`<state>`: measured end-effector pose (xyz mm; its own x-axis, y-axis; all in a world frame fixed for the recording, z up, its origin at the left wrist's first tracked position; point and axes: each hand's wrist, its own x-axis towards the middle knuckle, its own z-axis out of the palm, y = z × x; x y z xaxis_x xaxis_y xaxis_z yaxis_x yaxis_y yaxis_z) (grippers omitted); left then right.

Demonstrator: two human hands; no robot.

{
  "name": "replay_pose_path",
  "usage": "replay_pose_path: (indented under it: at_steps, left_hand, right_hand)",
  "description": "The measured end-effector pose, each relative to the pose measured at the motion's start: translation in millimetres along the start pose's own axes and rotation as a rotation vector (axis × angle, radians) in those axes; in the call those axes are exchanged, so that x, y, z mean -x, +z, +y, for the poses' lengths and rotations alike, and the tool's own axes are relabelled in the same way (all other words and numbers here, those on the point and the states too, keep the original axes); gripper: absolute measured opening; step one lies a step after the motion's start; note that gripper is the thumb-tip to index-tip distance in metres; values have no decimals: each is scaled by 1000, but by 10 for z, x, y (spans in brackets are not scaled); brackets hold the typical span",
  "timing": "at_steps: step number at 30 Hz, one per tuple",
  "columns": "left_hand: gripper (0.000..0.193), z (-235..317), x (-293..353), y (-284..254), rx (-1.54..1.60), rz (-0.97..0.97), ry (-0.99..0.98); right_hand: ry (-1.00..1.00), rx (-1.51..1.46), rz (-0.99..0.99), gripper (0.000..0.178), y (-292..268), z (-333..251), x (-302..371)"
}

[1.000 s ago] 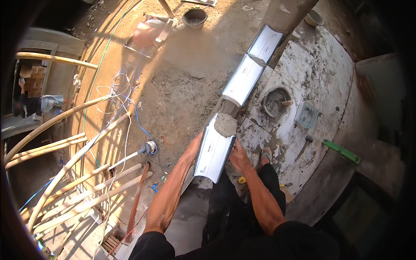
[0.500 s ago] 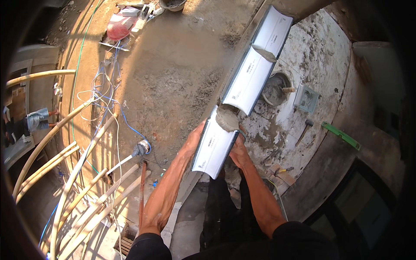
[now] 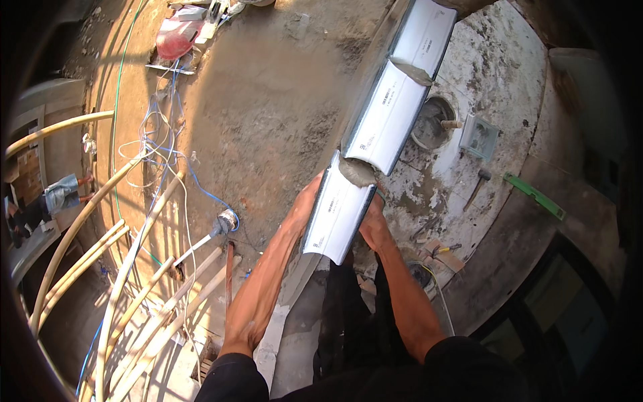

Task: The person applies mortar to glass blocks using a trowel and positions them into a wall opening, securing them with a rubber mallet and removing protective plastic.

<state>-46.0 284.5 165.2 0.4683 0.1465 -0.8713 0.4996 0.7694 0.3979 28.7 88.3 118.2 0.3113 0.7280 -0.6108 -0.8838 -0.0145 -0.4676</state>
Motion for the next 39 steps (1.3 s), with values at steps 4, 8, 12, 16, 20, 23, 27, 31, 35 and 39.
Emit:
replay_pose_path:
  at_steps: [4, 8, 12, 16, 20, 23, 27, 31, 35, 39]
  left_hand:
    - [51, 71, -8, 57, 7, 8, -7]
    - [50, 16, -107, 16, 43, 3, -10]
    - [51, 95, -121, 42, 48, -49, -23]
    - [51, -78, -292, -40, 56, -25, 14]
    - [46, -225, -457, -88, 35, 38, 121]
    - [47, -407, -616, -215, 5, 44, 121]
    - [67, -183, -452, -118, -20, 1, 85]
    - [63, -170, -403, -109, -130, 54, 96]
    - [67, -235, -454, -126, -101, 54, 160]
    - [70, -185, -421, -84, -208, 60, 144]
  right_hand:
    - [21, -68, 37, 91, -31, 28, 14]
    - [75, -26, 73, 97, -128, 79, -7]
    - [44, -169, 152, 72, -167, 112, -28]
    - [14, -144, 122, 64, -169, 130, -38]
    - [22, -122, 197, 56, -120, 95, -1]
    - [35, -118, 193, 53, -224, 179, -7]
    - [63, -110, 221, 49, -172, 136, 11]
    - [116, -137, 243, 61, -217, 150, 43]
    - [72, -115, 186, 47, -413, 270, 82]
    - [64, -138, 166, 43, -458, 245, 129]
